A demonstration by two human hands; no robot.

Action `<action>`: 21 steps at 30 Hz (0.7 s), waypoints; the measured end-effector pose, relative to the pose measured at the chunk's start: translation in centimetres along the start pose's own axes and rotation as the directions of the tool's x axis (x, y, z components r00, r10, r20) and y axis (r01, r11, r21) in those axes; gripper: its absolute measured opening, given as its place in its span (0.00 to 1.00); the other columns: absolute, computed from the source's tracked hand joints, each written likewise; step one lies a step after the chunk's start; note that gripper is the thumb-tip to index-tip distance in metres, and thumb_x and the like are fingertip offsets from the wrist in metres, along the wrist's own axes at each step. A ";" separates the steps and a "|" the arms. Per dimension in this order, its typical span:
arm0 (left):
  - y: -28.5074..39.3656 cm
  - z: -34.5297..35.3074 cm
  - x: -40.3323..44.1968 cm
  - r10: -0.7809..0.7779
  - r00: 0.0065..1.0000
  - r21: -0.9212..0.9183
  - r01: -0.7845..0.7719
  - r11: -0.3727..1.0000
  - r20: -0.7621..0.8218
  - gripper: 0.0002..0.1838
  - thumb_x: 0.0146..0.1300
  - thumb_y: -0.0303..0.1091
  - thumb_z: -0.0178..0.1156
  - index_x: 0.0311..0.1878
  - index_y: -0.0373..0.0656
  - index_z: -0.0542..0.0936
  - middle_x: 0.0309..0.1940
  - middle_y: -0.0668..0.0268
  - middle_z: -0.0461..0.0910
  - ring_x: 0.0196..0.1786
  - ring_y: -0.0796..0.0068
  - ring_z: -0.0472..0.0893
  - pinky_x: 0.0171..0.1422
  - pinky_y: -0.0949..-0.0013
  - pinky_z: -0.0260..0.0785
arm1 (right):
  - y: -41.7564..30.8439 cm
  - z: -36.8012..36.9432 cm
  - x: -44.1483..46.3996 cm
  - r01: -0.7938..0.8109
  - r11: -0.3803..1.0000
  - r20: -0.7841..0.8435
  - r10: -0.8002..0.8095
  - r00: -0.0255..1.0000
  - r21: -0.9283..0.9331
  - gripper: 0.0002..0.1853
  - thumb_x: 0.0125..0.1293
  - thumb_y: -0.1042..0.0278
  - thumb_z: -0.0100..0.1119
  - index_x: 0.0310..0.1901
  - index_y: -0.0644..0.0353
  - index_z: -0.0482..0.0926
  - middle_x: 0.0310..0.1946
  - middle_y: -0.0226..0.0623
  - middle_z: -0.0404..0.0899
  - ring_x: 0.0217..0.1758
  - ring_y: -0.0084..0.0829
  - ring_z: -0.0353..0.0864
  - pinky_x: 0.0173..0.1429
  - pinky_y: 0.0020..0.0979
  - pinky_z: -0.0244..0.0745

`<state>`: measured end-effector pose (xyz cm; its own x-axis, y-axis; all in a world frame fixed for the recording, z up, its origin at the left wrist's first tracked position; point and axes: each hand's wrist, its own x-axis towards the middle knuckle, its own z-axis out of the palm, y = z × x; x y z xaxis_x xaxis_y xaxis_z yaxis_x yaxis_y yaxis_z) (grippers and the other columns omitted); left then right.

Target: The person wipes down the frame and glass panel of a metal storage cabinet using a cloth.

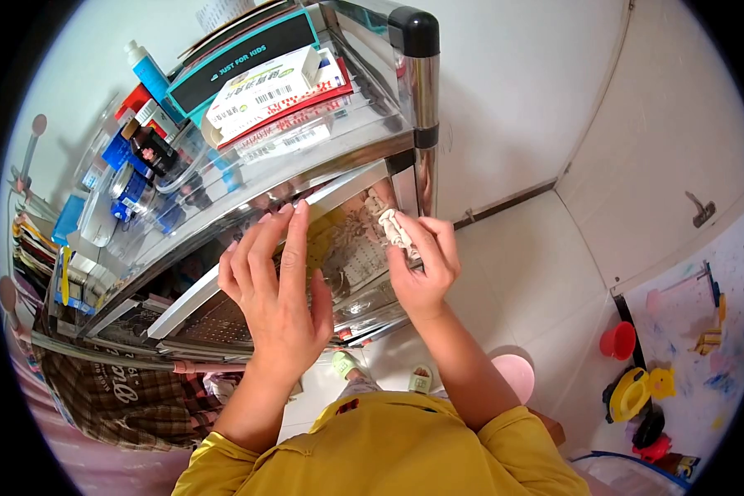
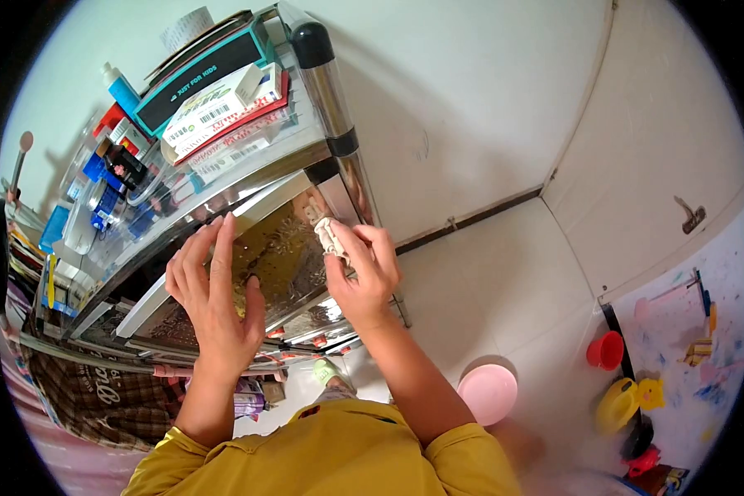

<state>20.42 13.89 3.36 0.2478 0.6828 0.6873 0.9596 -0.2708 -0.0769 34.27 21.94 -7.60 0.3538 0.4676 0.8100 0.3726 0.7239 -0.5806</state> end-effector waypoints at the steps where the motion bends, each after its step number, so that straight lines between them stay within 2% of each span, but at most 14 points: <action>1: -0.1 0.0 0.0 0.002 1.000 0.007 -0.002 1.000 0.001 0.43 0.46 0.21 0.61 0.72 0.42 0.67 0.64 0.57 0.69 0.67 0.56 0.66 0.72 0.53 0.48 | -0.1 0.3 -0.1 0.002 1.000 0.001 -0.002 1.000 0.003 0.23 0.45 0.85 0.63 0.46 0.61 0.85 0.37 0.39 0.75 0.35 0.36 0.78 0.37 0.31 0.76; 4: 0.0 0.0 0.0 -0.001 1.000 0.012 0.001 1.000 -0.002 0.42 0.46 0.22 0.61 0.72 0.41 0.67 0.64 0.57 0.69 0.67 0.55 0.66 0.72 0.53 0.48 | -1.1 0.5 -1.2 -0.039 0.999 0.016 0.039 0.999 0.000 0.22 0.46 0.84 0.64 0.47 0.60 0.85 0.38 0.39 0.76 0.36 0.37 0.79 0.38 0.32 0.76; 7: -0.1 0.2 0.3 0.000 1.000 0.001 0.000 1.000 -0.011 0.42 0.46 0.22 0.61 0.71 0.41 0.68 0.63 0.57 0.69 0.66 0.55 0.66 0.72 0.52 0.48 | -1.2 0.6 -2.8 -0.002 1.000 0.116 0.002 0.993 0.003 0.22 0.46 0.83 0.66 0.47 0.59 0.86 0.39 0.37 0.77 0.36 0.38 0.80 0.40 0.33 0.77; 10: -0.1 0.2 0.3 0.002 1.000 0.001 -0.002 1.000 -0.016 0.42 0.46 0.22 0.61 0.71 0.41 0.68 0.63 0.57 0.69 0.66 0.55 0.66 0.71 0.52 0.48 | -1.3 0.1 -2.5 0.030 0.999 0.077 -0.032 0.997 0.033 0.22 0.45 0.84 0.67 0.47 0.60 0.86 0.39 0.38 0.78 0.37 0.38 0.80 0.40 0.32 0.77; 12: -0.1 0.2 0.2 -0.002 1.000 0.003 0.002 1.000 -0.015 0.42 0.46 0.22 0.61 0.71 0.41 0.68 0.63 0.57 0.69 0.66 0.55 0.66 0.71 0.52 0.49 | -1.8 -0.4 -1.6 -0.066 0.997 0.026 0.065 0.998 0.031 0.22 0.46 0.84 0.65 0.47 0.61 0.85 0.40 0.39 0.78 0.38 0.38 0.81 0.41 0.32 0.78; 14: -0.1 0.2 0.2 -0.006 1.000 0.003 0.006 1.000 -0.016 0.41 0.46 0.22 0.61 0.71 0.41 0.68 0.63 0.57 0.69 0.66 0.55 0.66 0.71 0.52 0.49 | -1.6 -0.4 -0.6 -0.089 0.995 0.002 0.089 0.996 -0.035 0.22 0.47 0.85 0.64 0.47 0.62 0.85 0.40 0.40 0.78 0.38 0.38 0.81 0.41 0.32 0.78; 16: -0.1 0.1 0.3 -0.009 1.000 0.001 0.009 1.000 -0.007 0.41 0.46 0.21 0.60 0.71 0.41 0.68 0.62 0.57 0.69 0.66 0.55 0.66 0.71 0.52 0.49 | -1.4 0.1 -0.3 -0.103 0.995 0.004 0.103 0.995 0.002 0.22 0.47 0.85 0.63 0.48 0.62 0.84 0.40 0.40 0.78 0.39 0.39 0.81 0.41 0.33 0.78; 21: -0.3 0.1 0.2 -0.002 1.000 0.012 0.002 1.000 -0.002 0.41 0.45 0.22 0.60 0.70 0.41 0.69 0.62 0.57 0.70 0.66 0.56 0.66 0.71 0.52 0.49 | -1.7 0.9 -1.6 -0.098 0.994 0.011 0.098 0.995 -0.050 0.21 0.47 0.86 0.63 0.47 0.62 0.85 0.40 0.40 0.78 0.39 0.38 0.80 0.42 0.33 0.77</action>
<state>20.24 14.21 3.45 0.2459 0.6816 0.6891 0.9615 -0.2614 -0.0846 32.31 20.41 -7.78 0.3790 0.5421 0.7500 0.3785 0.6487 -0.6602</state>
